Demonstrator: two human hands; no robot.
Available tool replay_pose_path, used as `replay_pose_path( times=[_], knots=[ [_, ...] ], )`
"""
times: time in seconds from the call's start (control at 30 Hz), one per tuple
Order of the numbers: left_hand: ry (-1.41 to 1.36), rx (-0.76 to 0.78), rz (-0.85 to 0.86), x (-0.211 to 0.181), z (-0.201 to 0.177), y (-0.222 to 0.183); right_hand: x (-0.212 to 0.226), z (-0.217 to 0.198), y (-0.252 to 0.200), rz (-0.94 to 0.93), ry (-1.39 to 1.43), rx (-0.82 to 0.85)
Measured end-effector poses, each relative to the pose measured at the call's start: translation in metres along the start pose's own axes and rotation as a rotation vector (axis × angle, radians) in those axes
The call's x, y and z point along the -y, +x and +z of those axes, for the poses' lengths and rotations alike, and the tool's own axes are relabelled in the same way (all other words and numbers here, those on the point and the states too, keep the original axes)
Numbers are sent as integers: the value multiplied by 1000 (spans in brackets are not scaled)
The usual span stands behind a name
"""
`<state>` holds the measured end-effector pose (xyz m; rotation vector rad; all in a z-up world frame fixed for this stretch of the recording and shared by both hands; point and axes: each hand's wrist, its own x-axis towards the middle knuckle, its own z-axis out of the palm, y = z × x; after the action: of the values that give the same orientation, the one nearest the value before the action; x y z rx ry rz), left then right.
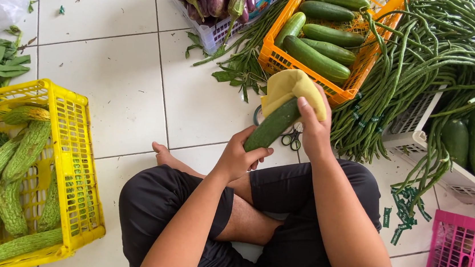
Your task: Wiping cucumbers with a cloth and sorting them into baskets.
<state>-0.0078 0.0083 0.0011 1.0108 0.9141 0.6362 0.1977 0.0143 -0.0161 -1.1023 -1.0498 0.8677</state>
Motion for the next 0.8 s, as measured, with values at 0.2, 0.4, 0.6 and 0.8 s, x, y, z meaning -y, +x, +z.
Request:
replay_pose_path(
  times=[0.2,0.4,0.6,0.8],
  knots=[
    [-51,65,46,5,7,-2,34,13,5,-115,-78,-163],
    [-187,-189,355,-1,11,1,34,13,11,-51,-168,-286],
    [-101,-343,541,-12,11,-10,42,29,3,44,-245,-220],
    [1,-377,617,-11,11,-9,38,38,-8,241,-264,-97]
  ],
)
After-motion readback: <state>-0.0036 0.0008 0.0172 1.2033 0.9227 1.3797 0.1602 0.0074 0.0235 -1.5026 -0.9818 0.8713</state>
